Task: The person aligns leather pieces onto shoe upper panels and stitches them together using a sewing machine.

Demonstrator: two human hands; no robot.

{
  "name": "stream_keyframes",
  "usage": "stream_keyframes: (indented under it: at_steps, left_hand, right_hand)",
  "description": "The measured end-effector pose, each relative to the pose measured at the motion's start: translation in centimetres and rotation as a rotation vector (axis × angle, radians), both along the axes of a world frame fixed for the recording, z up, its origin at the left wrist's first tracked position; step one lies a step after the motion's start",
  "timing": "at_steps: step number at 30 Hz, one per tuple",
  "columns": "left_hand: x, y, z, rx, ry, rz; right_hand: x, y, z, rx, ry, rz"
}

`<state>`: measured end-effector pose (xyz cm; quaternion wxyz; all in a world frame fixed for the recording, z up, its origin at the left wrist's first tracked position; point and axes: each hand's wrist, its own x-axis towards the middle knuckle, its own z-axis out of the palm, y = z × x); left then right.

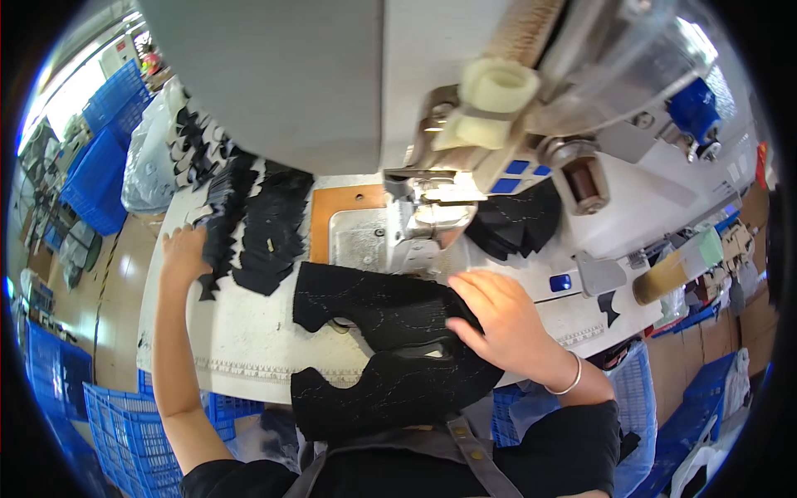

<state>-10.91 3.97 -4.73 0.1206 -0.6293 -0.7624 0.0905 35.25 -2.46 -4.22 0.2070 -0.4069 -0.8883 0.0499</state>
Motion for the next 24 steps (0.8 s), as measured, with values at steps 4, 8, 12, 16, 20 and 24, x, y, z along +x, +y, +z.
stream_keyframes:
  at_steps: [4, 8, 12, 16, 20, 24]
  left_hand:
    - [-9.1, -1.1, -3.9, -0.062, -0.538, -0.107]
    - [-8.6, -4.0, -5.4, 0.180, -0.702, -0.196]
    - [-8.0, -7.6, -6.2, 0.251, -0.579, -0.244]
    - [-7.5, -10.4, -7.3, 0.486, -0.599, -0.204]
    - [-8.8, -11.0, -7.3, 0.338, -0.593, -0.171]
    - [-7.6, -10.5, -5.6, 0.286, -0.702, -0.217]
  right_hand:
    - [-0.1, -0.1, -1.5, -0.162, -0.081, 0.053]
    - [-0.4, -1.0, -1.4, -0.133, -0.180, -0.022]
    - [-1.5, -1.1, -0.6, -0.079, -0.084, -0.059]
    - [-0.7, -0.1, -0.3, -0.118, 0.110, -0.050]
    - [-0.8, 0.6, 1.7, -0.206, 0.258, 0.003]
    - [-0.8, 1.0, 2.9, -0.256, 0.311, 0.011]
